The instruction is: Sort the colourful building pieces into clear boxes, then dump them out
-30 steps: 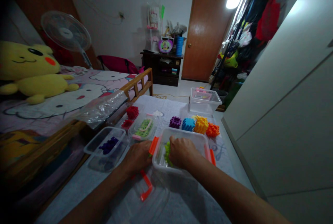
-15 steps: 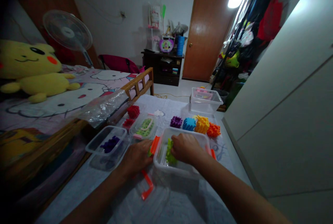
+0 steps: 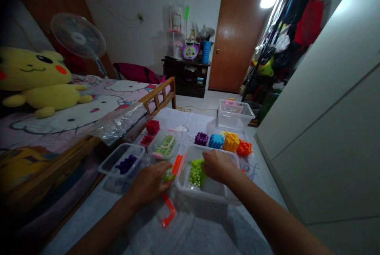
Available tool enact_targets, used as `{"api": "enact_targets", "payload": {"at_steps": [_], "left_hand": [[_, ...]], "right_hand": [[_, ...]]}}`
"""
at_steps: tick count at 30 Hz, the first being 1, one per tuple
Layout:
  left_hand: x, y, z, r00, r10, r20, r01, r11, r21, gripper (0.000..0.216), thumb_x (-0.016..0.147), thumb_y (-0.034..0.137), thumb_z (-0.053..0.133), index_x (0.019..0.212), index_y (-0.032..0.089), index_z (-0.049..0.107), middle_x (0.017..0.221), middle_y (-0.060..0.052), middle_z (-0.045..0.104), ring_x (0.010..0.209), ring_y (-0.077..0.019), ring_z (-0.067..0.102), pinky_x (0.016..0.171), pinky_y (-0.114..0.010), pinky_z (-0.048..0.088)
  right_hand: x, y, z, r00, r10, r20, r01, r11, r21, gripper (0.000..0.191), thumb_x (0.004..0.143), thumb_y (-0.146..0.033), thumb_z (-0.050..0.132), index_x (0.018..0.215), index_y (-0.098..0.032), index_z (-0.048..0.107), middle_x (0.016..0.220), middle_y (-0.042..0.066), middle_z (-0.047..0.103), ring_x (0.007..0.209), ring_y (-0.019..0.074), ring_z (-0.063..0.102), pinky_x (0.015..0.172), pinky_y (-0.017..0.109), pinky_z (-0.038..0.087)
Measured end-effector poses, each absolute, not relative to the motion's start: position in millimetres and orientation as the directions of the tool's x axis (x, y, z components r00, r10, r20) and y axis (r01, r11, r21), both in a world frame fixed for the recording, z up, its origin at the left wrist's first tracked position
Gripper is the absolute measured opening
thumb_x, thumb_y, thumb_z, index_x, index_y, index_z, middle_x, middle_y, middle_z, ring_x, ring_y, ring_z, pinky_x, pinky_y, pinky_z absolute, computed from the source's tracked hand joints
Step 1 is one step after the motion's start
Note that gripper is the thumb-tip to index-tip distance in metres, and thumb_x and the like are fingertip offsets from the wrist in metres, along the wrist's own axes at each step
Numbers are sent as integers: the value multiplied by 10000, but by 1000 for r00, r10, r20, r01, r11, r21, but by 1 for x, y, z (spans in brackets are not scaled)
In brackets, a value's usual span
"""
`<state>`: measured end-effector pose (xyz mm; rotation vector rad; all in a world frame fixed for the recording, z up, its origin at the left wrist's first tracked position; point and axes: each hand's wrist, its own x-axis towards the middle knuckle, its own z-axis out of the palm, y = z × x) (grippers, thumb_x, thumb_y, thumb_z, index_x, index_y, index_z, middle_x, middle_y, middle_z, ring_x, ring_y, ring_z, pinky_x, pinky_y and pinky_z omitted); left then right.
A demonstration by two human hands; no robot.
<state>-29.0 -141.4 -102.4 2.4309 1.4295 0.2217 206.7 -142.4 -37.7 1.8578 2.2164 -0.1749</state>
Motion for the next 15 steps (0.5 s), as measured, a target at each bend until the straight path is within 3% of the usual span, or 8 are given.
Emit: {"api": "enact_targets", "payload": {"at_steps": [2,6,8,15], "left_hand": [[-33,-143,-103,485,874,-22,828,-451,332,349,814,267,604,1162,240,594,1156,-66,679,1042,-245,647,855,-325,488],[-38,-147,-101,484,875,3,823,-457,336,332,795,258,622,1124,221,605,1151,-64,684,1029,-244,656,852,-327,492],[-40,-148,-99,484,875,6,823,-458,337,300,793,256,621,1090,214,611,1129,-62,688,995,-241,666,833,-326,497],[-51,-154,-87,462,887,2,834,-435,339,296,802,267,623,1096,228,609,1161,-60,684,1021,-233,662,864,-319,496]], "right_hand": [[209,-146,-38,-178,954,-240,981,193,38,283,863,-350,503,1005,-172,671,899,145,735,836,290,711,614,311,474],[213,-150,-46,-245,921,-301,969,239,-59,603,804,-484,589,1271,-103,564,1043,190,712,945,325,681,718,366,494],[214,-150,-52,-278,904,-325,961,261,-94,675,773,-476,628,1302,-66,536,1087,211,693,977,331,667,750,369,492],[213,-149,-64,-305,909,-284,949,266,-168,529,794,-371,628,1238,-88,573,907,125,727,818,240,682,627,280,450]]}}
